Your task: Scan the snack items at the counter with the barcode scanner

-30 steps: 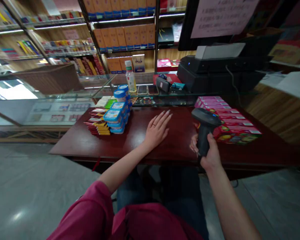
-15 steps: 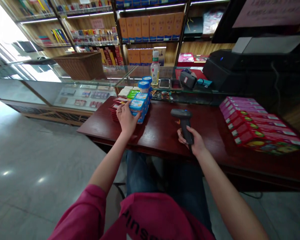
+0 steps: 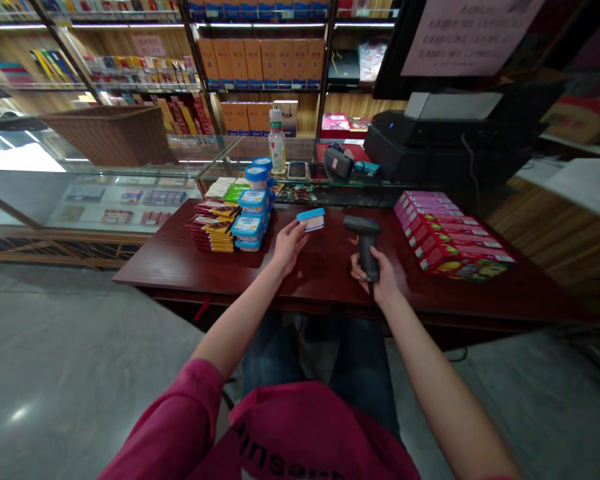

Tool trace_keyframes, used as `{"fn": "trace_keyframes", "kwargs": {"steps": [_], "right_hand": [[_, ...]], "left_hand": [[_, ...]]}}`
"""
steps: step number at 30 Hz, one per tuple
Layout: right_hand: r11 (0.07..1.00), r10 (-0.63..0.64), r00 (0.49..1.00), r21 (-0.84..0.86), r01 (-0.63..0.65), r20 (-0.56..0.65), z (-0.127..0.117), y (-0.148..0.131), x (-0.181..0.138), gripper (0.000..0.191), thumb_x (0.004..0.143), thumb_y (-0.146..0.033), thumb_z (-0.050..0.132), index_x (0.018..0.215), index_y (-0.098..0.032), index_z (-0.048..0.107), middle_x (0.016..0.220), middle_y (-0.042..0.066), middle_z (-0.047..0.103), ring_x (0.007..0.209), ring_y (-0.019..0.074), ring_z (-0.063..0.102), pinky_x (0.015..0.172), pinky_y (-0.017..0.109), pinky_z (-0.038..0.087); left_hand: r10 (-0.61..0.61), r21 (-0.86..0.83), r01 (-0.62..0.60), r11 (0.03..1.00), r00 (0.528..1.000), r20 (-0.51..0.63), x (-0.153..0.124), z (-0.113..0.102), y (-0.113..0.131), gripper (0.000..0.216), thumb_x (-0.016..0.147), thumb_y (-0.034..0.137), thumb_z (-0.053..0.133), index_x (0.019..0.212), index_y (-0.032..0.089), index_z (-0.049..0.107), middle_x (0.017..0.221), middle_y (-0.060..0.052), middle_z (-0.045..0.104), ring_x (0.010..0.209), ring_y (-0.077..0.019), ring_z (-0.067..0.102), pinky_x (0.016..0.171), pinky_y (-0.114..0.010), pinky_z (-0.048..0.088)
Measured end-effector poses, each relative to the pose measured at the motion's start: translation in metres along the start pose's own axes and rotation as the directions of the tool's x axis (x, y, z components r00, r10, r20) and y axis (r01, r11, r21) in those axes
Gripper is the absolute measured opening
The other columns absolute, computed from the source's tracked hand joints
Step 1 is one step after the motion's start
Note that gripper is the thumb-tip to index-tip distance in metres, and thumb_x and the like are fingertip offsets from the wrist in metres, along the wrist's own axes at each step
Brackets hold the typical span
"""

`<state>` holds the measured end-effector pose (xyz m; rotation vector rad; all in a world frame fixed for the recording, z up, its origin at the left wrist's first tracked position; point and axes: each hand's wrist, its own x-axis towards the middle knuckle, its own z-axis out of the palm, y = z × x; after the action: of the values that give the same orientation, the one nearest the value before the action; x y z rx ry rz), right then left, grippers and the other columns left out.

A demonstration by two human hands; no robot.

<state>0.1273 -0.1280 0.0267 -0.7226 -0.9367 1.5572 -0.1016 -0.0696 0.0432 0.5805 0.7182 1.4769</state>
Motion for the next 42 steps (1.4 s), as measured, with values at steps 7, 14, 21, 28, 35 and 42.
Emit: {"fn": "trace_keyframes", "kwargs": {"steps": [7, 14, 21, 28, 35, 42], "right_hand": [[1.000, -0.011, 1.000, -0.001, 0.011, 0.014, 0.003, 0.010, 0.000, 0.038, 0.085, -0.052, 0.071, 0.106, -0.021, 0.065, 0.070, -0.002, 0.067, 0.039, 0.0079, 0.038, 0.040, 0.024, 0.034], [0.999, -0.050, 0.998, -0.012, 0.050, 0.044, 0.008, 0.007, -0.006, 0.052, 0.087, -0.059, 0.072, 0.122, -0.020, 0.066, 0.069, -0.003, 0.065, 0.038, 0.0073, 0.039, 0.038, 0.023, 0.031], [0.993, -0.087, 0.991, -0.071, 0.095, 0.105, 0.011, 0.010, -0.010, 0.044, 0.090, -0.056, 0.072, 0.115, -0.020, 0.065, 0.072, -0.001, 0.067, 0.038, 0.0079, 0.042, 0.034, 0.022, 0.029], [0.987, -0.083, 0.990, -0.127, 0.098, 0.118, 0.012, 0.011, -0.011, 0.046, 0.091, -0.052, 0.074, 0.123, -0.020, 0.064, 0.074, -0.001, 0.068, 0.040, 0.0081, 0.045, 0.035, 0.021, 0.032], [0.965, -0.049, 0.986, -0.249, 0.087, 0.157, 0.016, 0.011, -0.016, 0.040, 0.091, -0.049, 0.077, 0.115, -0.020, 0.063, 0.075, 0.001, 0.073, 0.039, 0.0080, 0.049, 0.035, 0.019, 0.033], [0.941, -0.045, 0.990, -0.327, 0.086, 0.132, 0.019, 0.013, -0.017, 0.038, 0.088, -0.046, 0.080, 0.110, -0.022, 0.061, 0.072, 0.000, 0.073, 0.040, 0.0089, 0.049, 0.035, 0.019, 0.033]], "left_hand": [[-0.149, -0.099, 0.150, 0.984, 0.989, 0.021, 0.059, 0.005, -0.028, 0.018, 0.100, 0.023, 0.066, 0.114, 0.014, 0.073, 0.105, -0.011, 0.081, 0.110, -0.0185, 0.077, 0.113, -0.036, 0.053], [-0.232, -0.216, 0.248, 0.944, 0.968, 0.097, 0.063, -0.001, -0.017, 0.045, 0.110, 0.044, 0.041, 0.118, 0.013, 0.072, 0.100, -0.012, 0.079, 0.104, -0.0202, 0.077, 0.103, -0.031, 0.060], [-0.244, -0.202, 0.271, 0.941, 0.958, 0.147, 0.059, 0.000, -0.016, 0.045, 0.110, 0.044, 0.039, 0.121, 0.014, 0.071, 0.106, -0.013, 0.079, 0.103, -0.0197, 0.077, 0.099, -0.030, 0.061], [-0.282, -0.150, 0.287, 0.946, 0.958, 0.052, 0.064, 0.000, -0.023, 0.029, 0.108, 0.032, 0.049, 0.121, 0.018, 0.071, 0.101, -0.009, 0.081, 0.094, -0.0203, 0.077, 0.096, -0.035, 0.062], [-0.253, -0.178, 0.255, 0.950, 0.967, 0.034, 0.073, -0.007, -0.033, 0.033, 0.112, 0.035, 0.046, 0.117, 0.016, 0.072, 0.090, -0.005, 0.079, 0.079, -0.0152, 0.073, 0.095, -0.031, 0.060], [-0.189, -0.271, 0.160, 0.949, 0.978, -0.084, 0.080, -0.011, -0.039, 0.042, 0.112, 0.047, 0.042, 0.123, 0.017, 0.069, 0.097, -0.006, 0.079, 0.080, -0.0138, 0.073, 0.096, -0.031, 0.059]]}}
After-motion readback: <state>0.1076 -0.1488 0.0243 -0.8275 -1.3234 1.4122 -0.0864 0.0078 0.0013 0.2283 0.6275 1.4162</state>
